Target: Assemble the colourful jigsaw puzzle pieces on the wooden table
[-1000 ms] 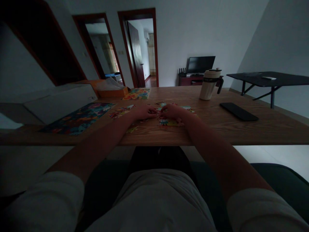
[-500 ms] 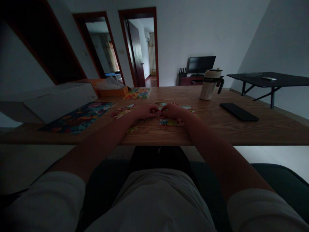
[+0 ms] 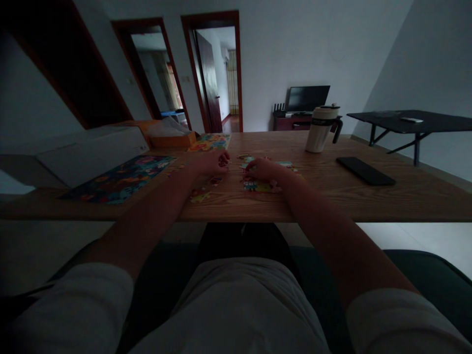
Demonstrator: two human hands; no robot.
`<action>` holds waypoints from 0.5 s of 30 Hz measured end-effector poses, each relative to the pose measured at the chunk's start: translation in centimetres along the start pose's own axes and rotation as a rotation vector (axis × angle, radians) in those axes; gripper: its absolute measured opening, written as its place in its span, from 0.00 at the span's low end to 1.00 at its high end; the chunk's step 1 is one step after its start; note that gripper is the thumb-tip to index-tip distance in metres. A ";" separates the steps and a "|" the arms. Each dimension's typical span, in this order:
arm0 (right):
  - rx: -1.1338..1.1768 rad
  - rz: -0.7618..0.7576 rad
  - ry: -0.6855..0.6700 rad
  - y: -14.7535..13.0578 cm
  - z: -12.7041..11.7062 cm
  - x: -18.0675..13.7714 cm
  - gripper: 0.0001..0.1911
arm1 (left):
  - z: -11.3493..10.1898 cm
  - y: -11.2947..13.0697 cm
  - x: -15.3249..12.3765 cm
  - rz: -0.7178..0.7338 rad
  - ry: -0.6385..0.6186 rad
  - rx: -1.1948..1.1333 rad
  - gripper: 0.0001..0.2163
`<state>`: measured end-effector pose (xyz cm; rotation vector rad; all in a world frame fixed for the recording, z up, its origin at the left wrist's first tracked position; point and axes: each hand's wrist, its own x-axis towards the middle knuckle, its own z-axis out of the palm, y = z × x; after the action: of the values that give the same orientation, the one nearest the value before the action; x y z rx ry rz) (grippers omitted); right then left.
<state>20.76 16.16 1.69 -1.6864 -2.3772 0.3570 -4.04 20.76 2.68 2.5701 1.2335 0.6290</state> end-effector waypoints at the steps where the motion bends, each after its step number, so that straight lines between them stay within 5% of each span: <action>1: 0.007 0.000 -0.004 -0.1 0.0 0.0 0.22 | -0.7 -0.6 -0.1 -0.008 0.042 0.009 0.19; 8: 0.027 0.022 -0.013 -0.2 -0.3 -0.4 0.17 | -3.9 -4.0 -0.1 -0.013 0.446 -0.207 0.18; 10: 0.065 0.016 0.113 0.0 -1.1 -0.6 0.15 | -4.4 -4.3 0.0 0.028 0.589 -0.257 0.18; 15: 0.297 -0.166 0.671 0.7 -5.7 -2.1 0.15 | -5.6 -4.5 0.2 0.139 0.865 -0.398 0.17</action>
<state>23.77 14.81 6.85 -1.2133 -1.8385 0.0835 -9.62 23.75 5.96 2.0774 0.9553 1.9229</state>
